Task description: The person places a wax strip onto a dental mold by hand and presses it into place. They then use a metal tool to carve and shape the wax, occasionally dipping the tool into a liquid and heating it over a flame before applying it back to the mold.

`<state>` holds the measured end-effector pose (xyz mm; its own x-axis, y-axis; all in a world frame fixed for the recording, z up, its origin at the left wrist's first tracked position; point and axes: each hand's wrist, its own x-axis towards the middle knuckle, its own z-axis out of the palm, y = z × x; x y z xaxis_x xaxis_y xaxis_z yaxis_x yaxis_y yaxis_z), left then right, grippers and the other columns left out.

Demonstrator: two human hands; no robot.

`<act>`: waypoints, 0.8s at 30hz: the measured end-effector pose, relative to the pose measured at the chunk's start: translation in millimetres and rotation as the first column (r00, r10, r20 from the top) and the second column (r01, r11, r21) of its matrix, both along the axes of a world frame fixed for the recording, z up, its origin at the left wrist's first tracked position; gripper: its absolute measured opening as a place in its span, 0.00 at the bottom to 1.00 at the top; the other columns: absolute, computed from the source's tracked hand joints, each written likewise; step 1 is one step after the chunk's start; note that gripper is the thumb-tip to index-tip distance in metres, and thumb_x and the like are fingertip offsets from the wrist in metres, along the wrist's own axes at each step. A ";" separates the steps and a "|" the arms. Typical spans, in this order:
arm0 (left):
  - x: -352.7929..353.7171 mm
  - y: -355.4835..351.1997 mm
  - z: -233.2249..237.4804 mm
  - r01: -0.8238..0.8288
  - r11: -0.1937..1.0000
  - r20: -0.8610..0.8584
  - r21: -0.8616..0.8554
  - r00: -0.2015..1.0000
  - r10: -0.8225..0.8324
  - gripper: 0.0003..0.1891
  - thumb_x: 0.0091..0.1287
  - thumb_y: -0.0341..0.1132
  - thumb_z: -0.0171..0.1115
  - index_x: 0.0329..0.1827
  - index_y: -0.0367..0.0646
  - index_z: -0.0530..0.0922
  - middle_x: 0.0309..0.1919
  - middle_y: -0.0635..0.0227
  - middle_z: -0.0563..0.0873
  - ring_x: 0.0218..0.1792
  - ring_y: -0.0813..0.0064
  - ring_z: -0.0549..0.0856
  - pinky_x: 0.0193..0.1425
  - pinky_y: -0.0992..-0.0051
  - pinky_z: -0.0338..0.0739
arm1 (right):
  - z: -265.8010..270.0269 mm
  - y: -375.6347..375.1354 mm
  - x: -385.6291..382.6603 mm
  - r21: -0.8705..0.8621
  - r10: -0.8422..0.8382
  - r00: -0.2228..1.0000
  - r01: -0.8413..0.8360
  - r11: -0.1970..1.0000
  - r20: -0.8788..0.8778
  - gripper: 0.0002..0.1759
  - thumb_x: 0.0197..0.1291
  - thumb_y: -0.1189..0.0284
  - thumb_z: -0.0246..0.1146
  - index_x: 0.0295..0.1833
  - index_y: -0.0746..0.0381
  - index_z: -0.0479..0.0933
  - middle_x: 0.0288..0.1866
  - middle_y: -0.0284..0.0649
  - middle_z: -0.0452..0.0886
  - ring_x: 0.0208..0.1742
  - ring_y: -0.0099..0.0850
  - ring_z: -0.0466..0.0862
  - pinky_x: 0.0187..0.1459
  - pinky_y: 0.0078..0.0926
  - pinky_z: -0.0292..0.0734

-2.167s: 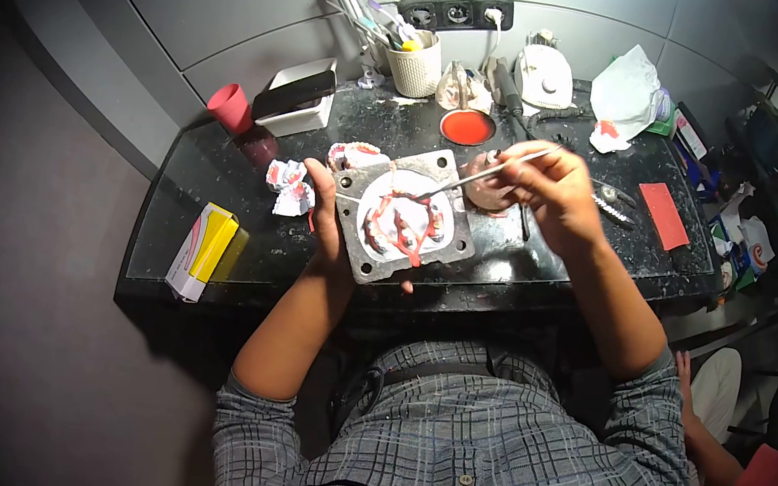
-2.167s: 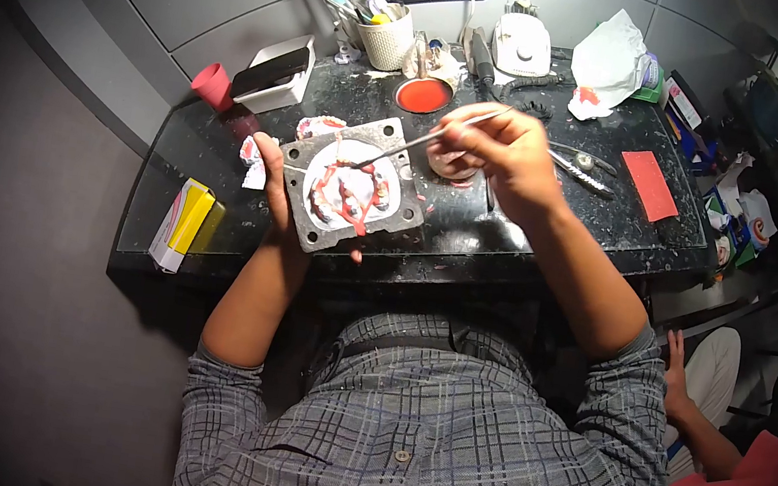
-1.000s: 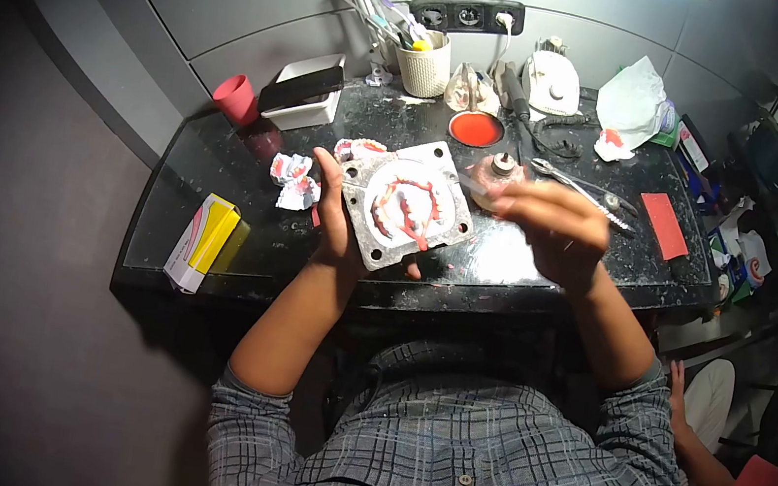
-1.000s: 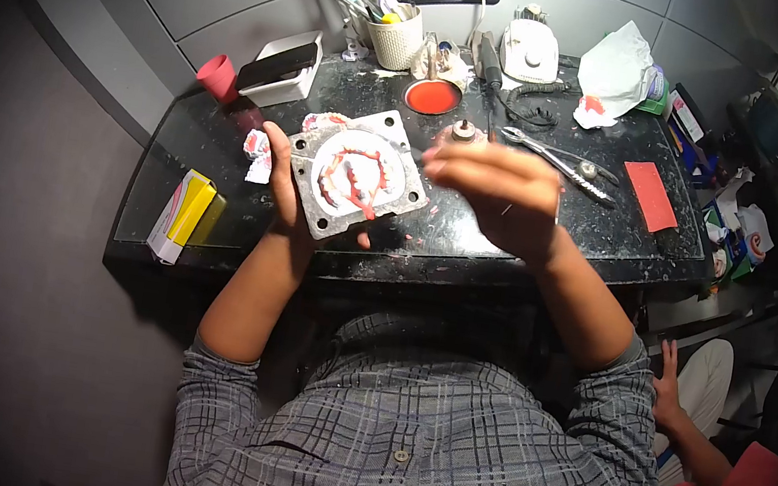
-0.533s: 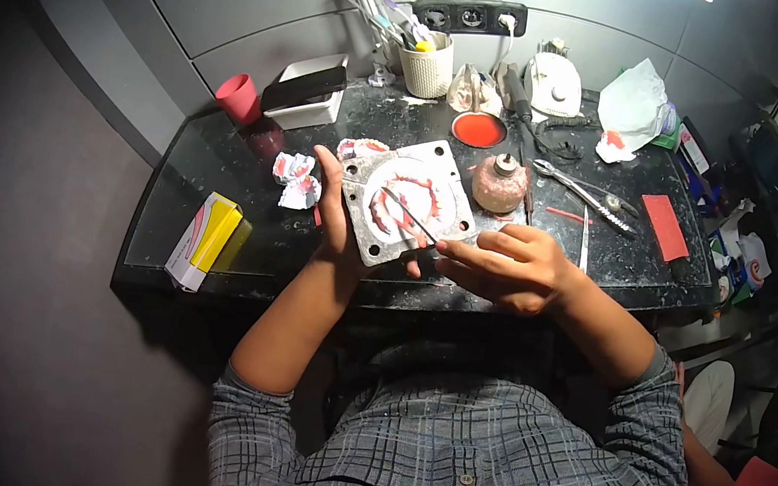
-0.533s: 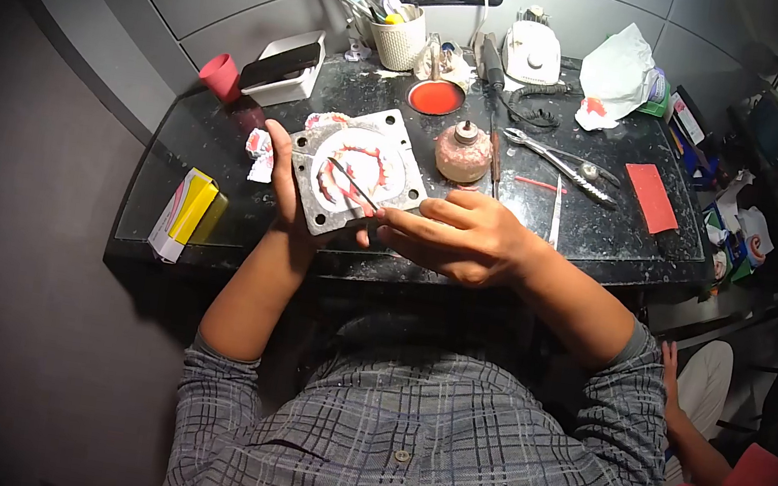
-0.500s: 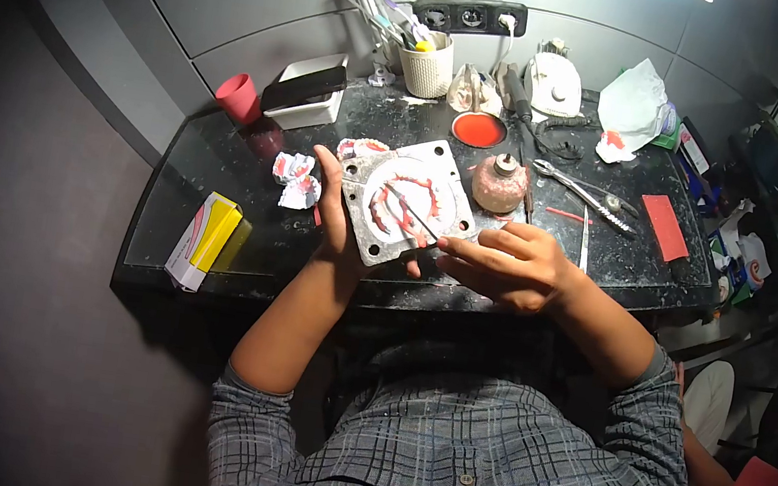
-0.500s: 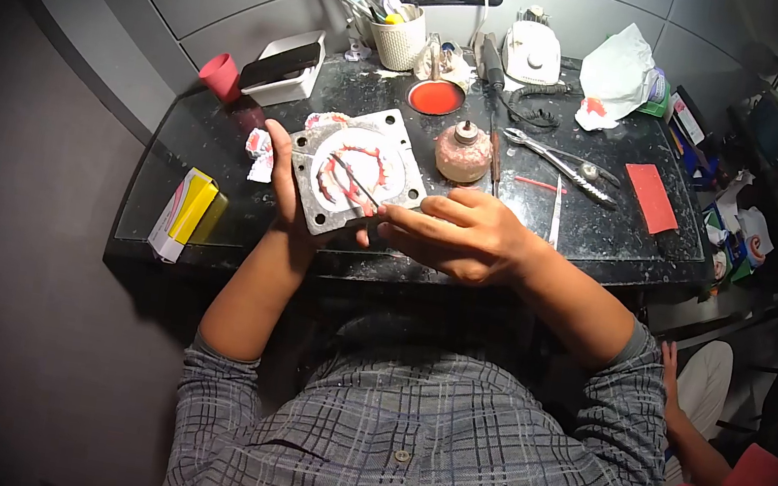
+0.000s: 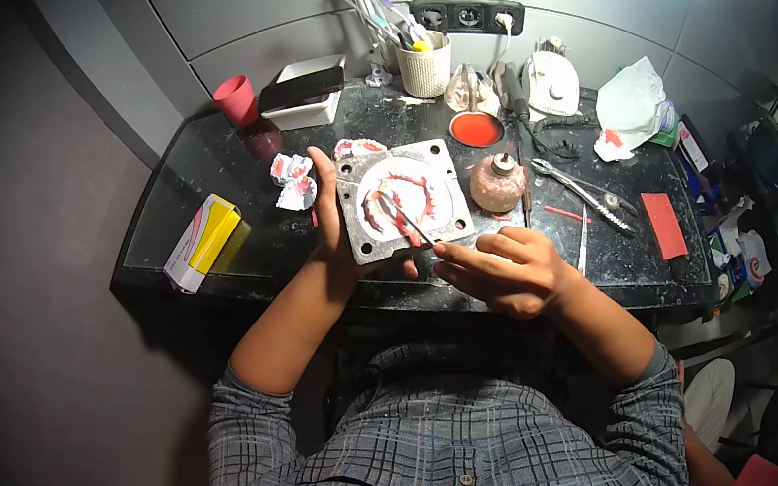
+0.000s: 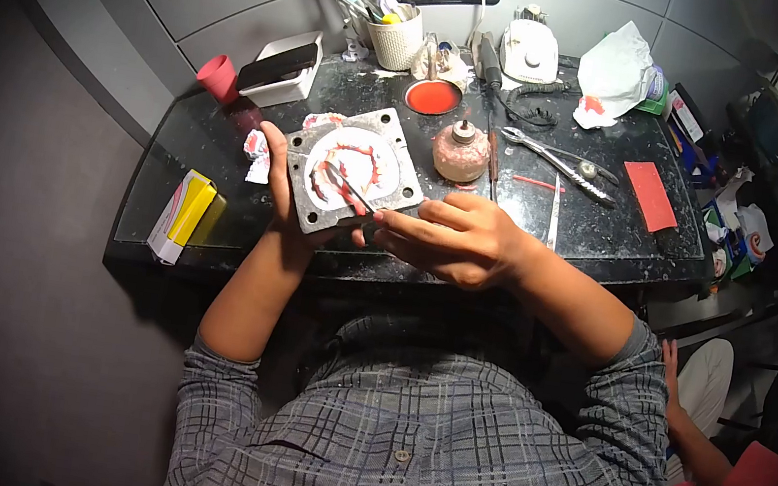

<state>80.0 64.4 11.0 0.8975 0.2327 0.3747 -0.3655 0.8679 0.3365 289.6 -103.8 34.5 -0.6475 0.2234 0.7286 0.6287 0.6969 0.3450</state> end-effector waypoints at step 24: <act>1.0 -2.8 6.6 -0.424 0.890 -0.315 0.165 0.833 0.455 0.56 0.70 0.81 0.37 0.82 0.37 0.62 0.76 0.37 0.70 0.77 0.40 0.71 0.70 0.31 0.72 | 12.5 0.3 61.9 -0.384 -0.397 0.198 0.101 0.918 -0.896 0.06 0.72 0.77 0.68 0.47 0.69 0.86 0.41 0.37 0.90 0.44 0.21 0.87 0.51 0.19 0.81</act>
<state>81.0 61.7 17.6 0.7819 0.6142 0.1062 -0.5532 0.6052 0.5724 351.5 -103.5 47.0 0.6047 0.4517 0.6560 0.5310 0.3853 -0.7547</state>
